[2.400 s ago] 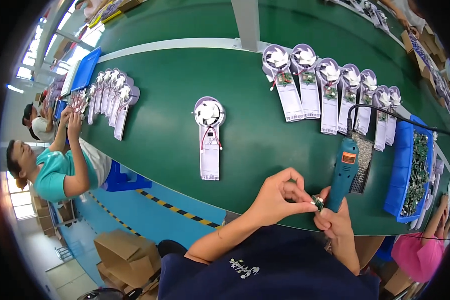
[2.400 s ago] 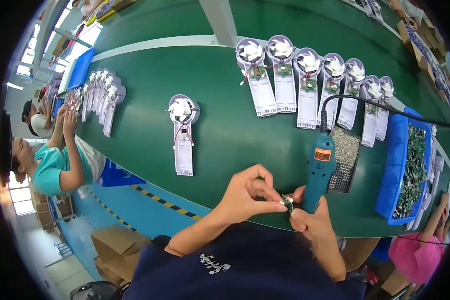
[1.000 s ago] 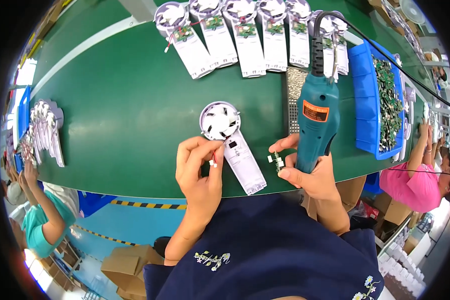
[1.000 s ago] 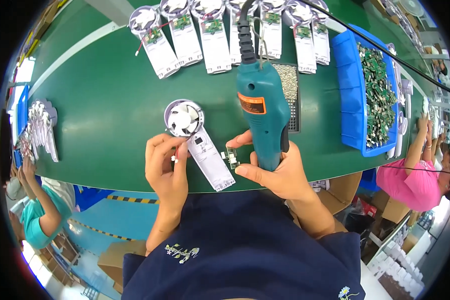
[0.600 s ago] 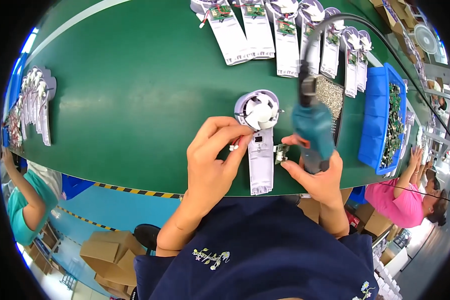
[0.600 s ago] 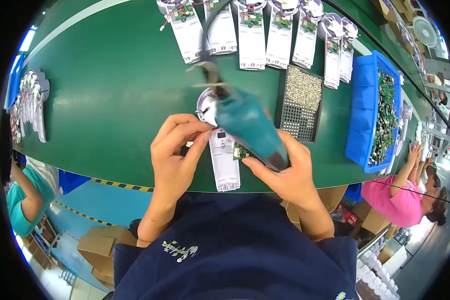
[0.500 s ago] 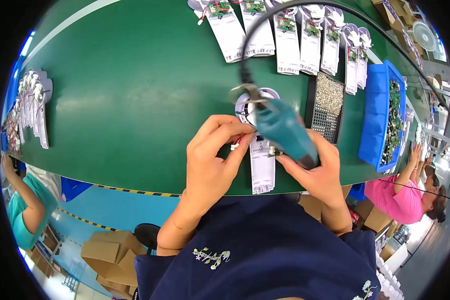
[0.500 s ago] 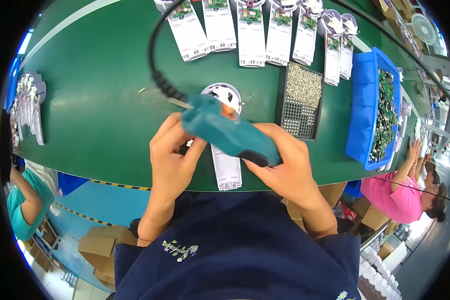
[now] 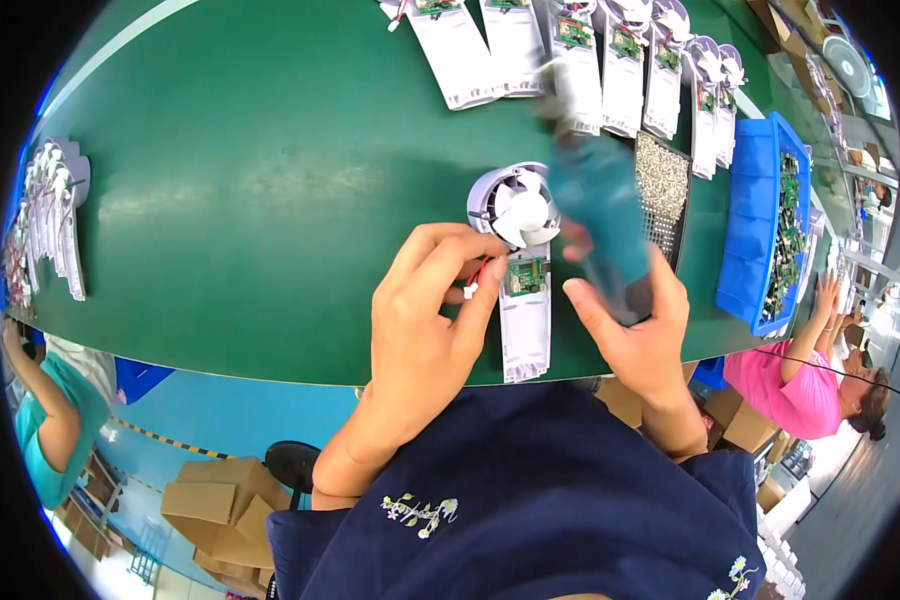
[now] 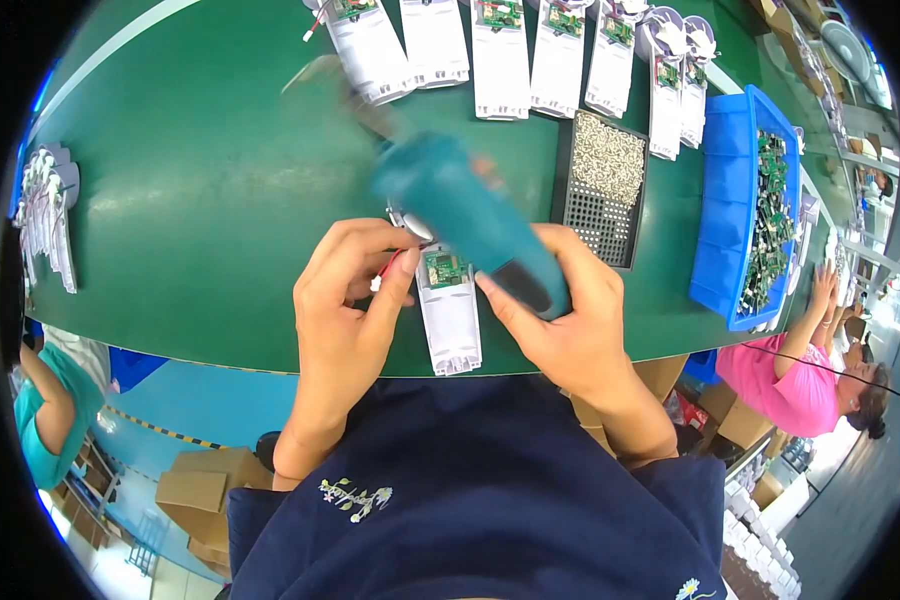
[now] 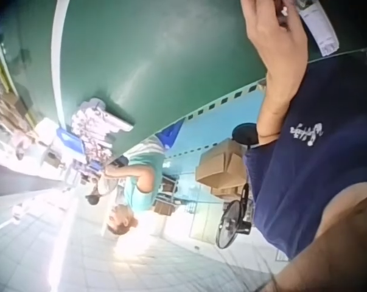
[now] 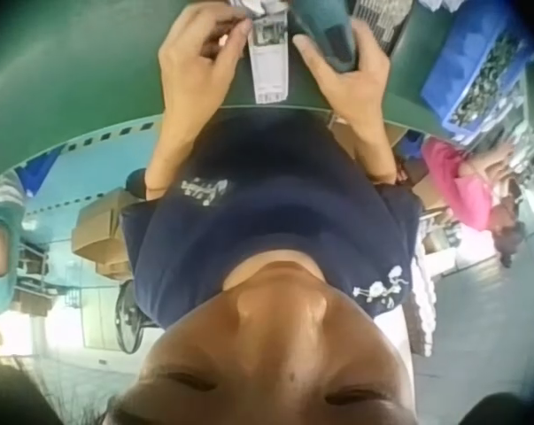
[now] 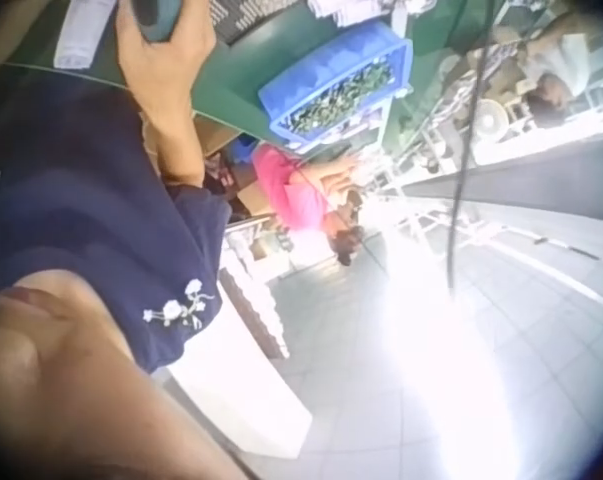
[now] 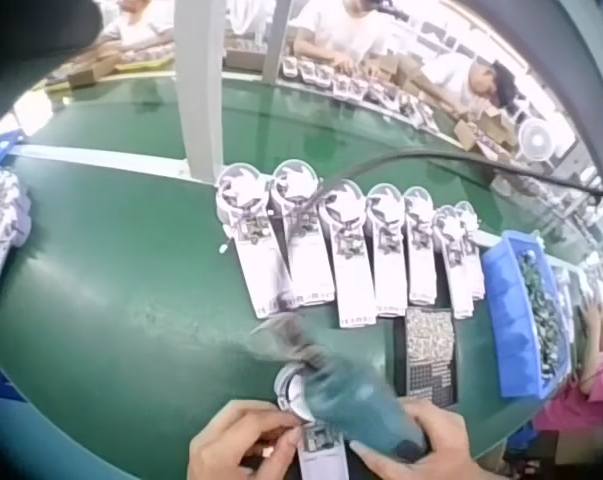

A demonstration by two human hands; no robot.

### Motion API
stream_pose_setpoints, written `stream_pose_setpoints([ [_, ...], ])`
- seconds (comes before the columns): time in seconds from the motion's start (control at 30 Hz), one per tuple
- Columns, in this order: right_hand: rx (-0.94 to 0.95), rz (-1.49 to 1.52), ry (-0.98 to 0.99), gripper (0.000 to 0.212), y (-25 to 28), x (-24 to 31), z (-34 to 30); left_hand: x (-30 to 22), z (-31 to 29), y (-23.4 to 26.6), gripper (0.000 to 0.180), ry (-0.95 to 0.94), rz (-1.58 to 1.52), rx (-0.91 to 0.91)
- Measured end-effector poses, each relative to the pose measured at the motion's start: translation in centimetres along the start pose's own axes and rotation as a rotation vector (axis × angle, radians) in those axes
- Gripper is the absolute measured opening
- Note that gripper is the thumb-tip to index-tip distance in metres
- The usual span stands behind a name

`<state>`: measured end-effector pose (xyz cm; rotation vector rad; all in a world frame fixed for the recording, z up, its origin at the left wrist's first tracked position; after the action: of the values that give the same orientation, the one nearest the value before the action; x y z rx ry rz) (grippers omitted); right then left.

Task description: The person assembles portable hand fans by installing circuit boards into plastic casings and securing them with screws using an electric screwdriver.

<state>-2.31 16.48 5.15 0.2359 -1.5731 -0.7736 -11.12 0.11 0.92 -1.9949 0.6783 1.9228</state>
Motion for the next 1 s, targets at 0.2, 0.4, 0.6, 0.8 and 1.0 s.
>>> stream_pose_setpoints([
  [0.2,-0.029,0.251,-0.329,0.03,-2.3,-1.6,-0.2,0.5,-0.5,-0.4,0.014,0.131,-0.128,-0.026],
  [0.4,0.006,0.368,-0.475,0.026,-3.1,-2.4,-0.1,0.4,-0.6,-0.8,0.015,0.142,-0.069,0.01],
  [0.6,-0.008,0.335,-0.432,0.026,-3.1,-2.0,0.2,0.1,-0.7,-0.7,0.015,0.194,-0.066,-0.041],
  [0.8,0.0,0.347,-0.453,0.027,-3.4,-1.9,0.3,0.3,-0.8,-0.7,0.012,0.206,-0.091,-0.027],
  [1.0,0.009,0.349,-0.443,0.027,-3.3,-2.0,0.2,0.2,-1.2,-1.1,0.012,0.198,-0.045,-0.069],
])
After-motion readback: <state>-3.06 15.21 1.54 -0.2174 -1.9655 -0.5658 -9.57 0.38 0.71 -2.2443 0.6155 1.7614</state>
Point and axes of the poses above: each hand's wrist, its own z-axis towards the middle knuckle, its own y-axis out of the back of the hand, x = y × z, the point moved 6 cm from there along z, towards the middle knuckle, and after that the axes turned 1 degree about x, right-handed, at the moved point
